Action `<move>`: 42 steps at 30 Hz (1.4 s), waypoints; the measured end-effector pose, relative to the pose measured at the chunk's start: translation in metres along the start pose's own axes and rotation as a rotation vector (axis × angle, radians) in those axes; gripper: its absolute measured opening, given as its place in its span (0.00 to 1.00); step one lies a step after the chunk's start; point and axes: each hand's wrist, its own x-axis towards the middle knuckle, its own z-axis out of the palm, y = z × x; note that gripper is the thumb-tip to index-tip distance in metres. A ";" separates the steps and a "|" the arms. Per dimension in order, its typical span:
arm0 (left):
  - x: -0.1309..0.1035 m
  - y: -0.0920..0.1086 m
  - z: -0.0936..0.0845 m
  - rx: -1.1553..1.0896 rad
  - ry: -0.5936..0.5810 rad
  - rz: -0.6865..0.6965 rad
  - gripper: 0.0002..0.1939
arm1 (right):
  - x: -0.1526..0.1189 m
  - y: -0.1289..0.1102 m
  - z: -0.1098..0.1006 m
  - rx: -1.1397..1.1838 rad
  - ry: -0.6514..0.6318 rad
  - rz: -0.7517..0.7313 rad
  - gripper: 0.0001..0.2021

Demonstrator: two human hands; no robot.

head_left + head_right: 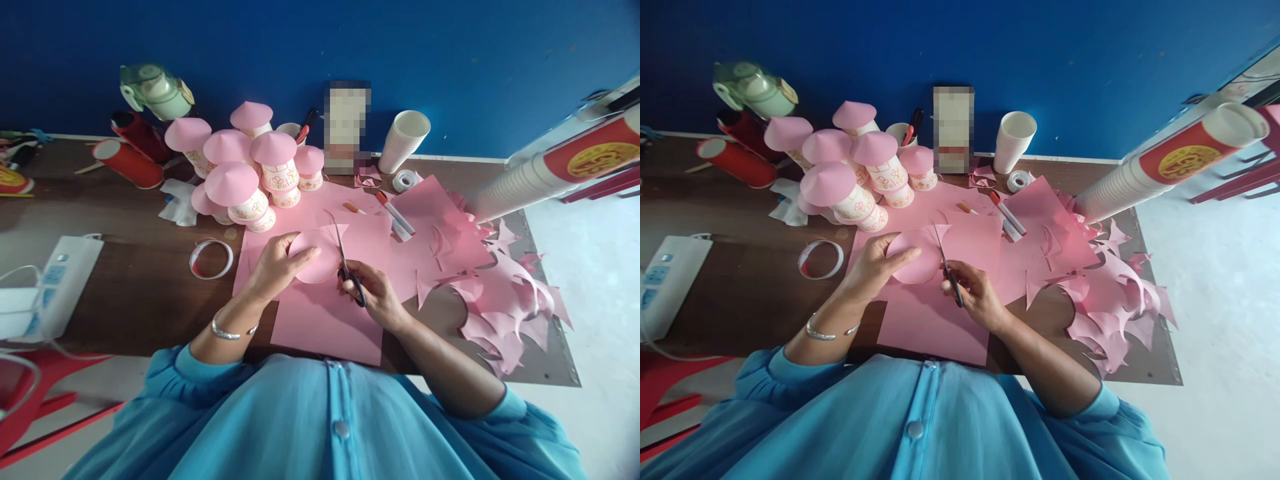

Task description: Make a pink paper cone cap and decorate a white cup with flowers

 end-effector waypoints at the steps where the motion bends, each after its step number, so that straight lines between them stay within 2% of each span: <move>1: 0.000 0.001 0.000 0.010 0.002 0.003 0.17 | 0.000 0.000 0.000 0.005 0.000 0.003 0.27; 25: -0.003 0.005 -0.011 -0.001 -0.034 0.040 0.17 | -0.004 -0.008 -0.001 0.020 -0.036 0.080 0.25; 32: -0.004 0.013 -0.017 0.018 -0.084 0.025 0.18 | -0.005 -0.014 0.000 -0.013 -0.045 0.091 0.23; 42: -0.007 0.012 -0.024 0.042 -0.126 0.063 0.19 | -0.008 -0.018 -0.002 -0.051 -0.079 0.077 0.24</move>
